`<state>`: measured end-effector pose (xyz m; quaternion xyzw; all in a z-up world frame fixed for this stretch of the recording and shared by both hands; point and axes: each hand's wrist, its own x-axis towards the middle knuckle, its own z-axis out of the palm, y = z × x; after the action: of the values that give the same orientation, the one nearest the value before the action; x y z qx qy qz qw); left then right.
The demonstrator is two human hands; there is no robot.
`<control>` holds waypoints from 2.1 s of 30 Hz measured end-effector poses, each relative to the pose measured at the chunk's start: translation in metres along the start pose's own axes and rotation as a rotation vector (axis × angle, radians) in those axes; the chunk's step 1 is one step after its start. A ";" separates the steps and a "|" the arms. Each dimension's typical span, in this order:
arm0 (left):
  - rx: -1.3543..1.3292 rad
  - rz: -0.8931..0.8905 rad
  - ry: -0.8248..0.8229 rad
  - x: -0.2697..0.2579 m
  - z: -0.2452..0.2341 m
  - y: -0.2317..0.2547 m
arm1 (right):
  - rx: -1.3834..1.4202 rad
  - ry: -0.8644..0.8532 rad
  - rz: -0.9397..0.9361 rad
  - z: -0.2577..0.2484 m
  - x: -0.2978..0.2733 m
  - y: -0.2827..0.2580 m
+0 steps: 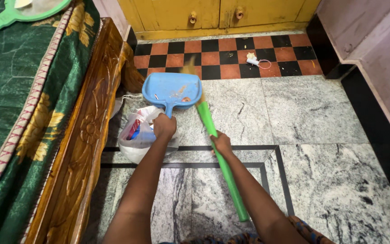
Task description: The person unboxes a broom, places the debris in a plastic bag, and then sweeps the floor using the broom and a dustpan.
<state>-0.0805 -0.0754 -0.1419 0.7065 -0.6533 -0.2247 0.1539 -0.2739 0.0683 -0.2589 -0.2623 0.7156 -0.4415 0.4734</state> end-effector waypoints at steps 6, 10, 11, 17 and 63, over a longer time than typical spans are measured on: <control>0.041 -0.003 -0.018 0.001 0.004 -0.006 | -0.005 0.214 0.006 -0.036 -0.001 0.002; 0.072 0.058 0.002 -0.003 -0.003 -0.009 | -0.240 0.335 -0.047 -0.039 -0.011 0.000; 0.074 0.076 0.007 -0.004 -0.007 -0.009 | -0.236 0.337 -0.047 -0.034 -0.014 0.000; 0.027 -0.003 0.032 -0.006 -0.015 -0.001 | -0.435 0.287 -0.254 -0.002 -0.020 0.002; -0.137 0.212 0.049 -0.027 0.023 0.052 | 0.167 -0.423 0.007 0.015 -0.015 -0.045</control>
<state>-0.1375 -0.0522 -0.1316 0.6265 -0.7035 -0.2338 0.2405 -0.2560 0.0532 -0.2152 -0.3065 0.5623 -0.4328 0.6345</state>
